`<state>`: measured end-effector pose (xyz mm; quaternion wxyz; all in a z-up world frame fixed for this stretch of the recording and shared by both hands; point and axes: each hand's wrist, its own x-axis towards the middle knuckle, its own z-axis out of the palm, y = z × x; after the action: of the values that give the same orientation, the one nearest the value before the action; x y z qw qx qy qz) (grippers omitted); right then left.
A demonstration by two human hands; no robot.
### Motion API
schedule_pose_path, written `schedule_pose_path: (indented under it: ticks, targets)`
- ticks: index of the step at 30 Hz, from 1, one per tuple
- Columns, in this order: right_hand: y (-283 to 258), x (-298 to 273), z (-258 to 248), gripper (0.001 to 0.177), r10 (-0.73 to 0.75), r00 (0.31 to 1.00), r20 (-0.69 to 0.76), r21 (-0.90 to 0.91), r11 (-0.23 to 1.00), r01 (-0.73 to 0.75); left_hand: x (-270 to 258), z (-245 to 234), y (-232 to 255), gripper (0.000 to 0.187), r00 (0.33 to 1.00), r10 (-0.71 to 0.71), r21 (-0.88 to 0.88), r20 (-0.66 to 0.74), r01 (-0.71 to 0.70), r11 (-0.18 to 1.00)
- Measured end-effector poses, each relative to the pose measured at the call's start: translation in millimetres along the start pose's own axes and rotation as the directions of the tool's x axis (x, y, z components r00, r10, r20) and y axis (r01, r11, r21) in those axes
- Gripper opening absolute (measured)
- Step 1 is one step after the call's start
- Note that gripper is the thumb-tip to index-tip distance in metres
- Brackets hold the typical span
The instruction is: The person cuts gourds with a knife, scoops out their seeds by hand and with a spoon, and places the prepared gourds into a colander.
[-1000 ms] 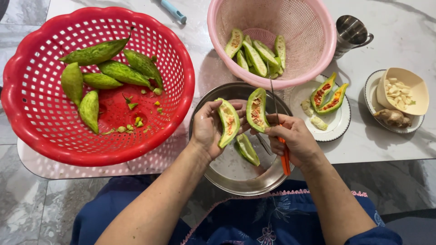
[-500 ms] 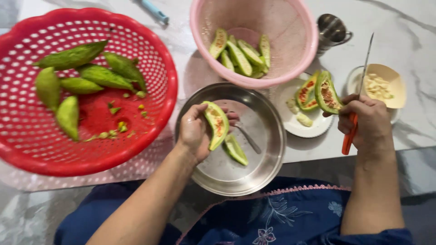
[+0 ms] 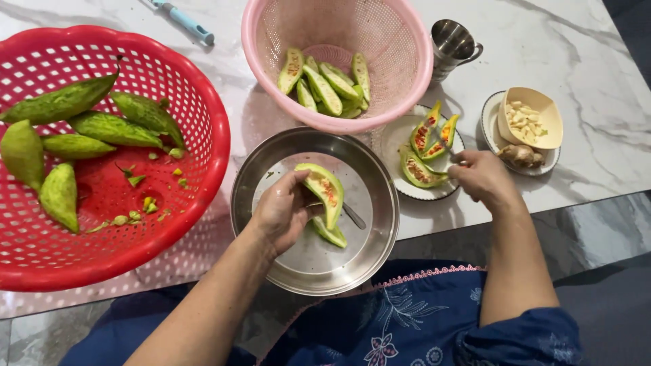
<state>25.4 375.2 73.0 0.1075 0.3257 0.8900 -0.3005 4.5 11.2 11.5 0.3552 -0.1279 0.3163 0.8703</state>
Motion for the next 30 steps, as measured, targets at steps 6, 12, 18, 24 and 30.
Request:
schedule_pose_path:
  ticks: [6,12,18,24,30]
  targets:
    - [-30.1,-58.7,0.6,0.033,-0.217,0.974,0.067,0.305,0.934,0.187,-7.5,10.9,-0.9,0.031,0.994,0.053,0.045,0.092,-0.057,0.997]
    - [-76.6,-100.3,57.8,0.027,-0.408,0.848,0.339,0.422,0.871,0.251,-14.8,24.8,-7.4,0.035,0.983,0.044,0.075,0.179,-0.058,0.995]
    - [-40.8,-52.0,6.1,0.022,-0.239,0.959,0.152,0.376,0.911,0.167,-15.9,28.7,0.6,0.040,0.990,0.018,0.239,0.141,-0.052,0.970]
    - [9.1,-3.7,-22.8,0.020,-0.118,0.992,-0.041,0.619,0.776,0.118,-5.2,9.8,4.2,0.043,0.977,0.152,0.485,0.149,-0.207,0.850]
    - [24.6,25.5,0.1,0.018,-0.110,0.991,-0.082,0.353,0.926,0.132,-6.5,8.3,-1.6,0.039,0.947,0.275,0.768,0.168,-0.301,0.565]
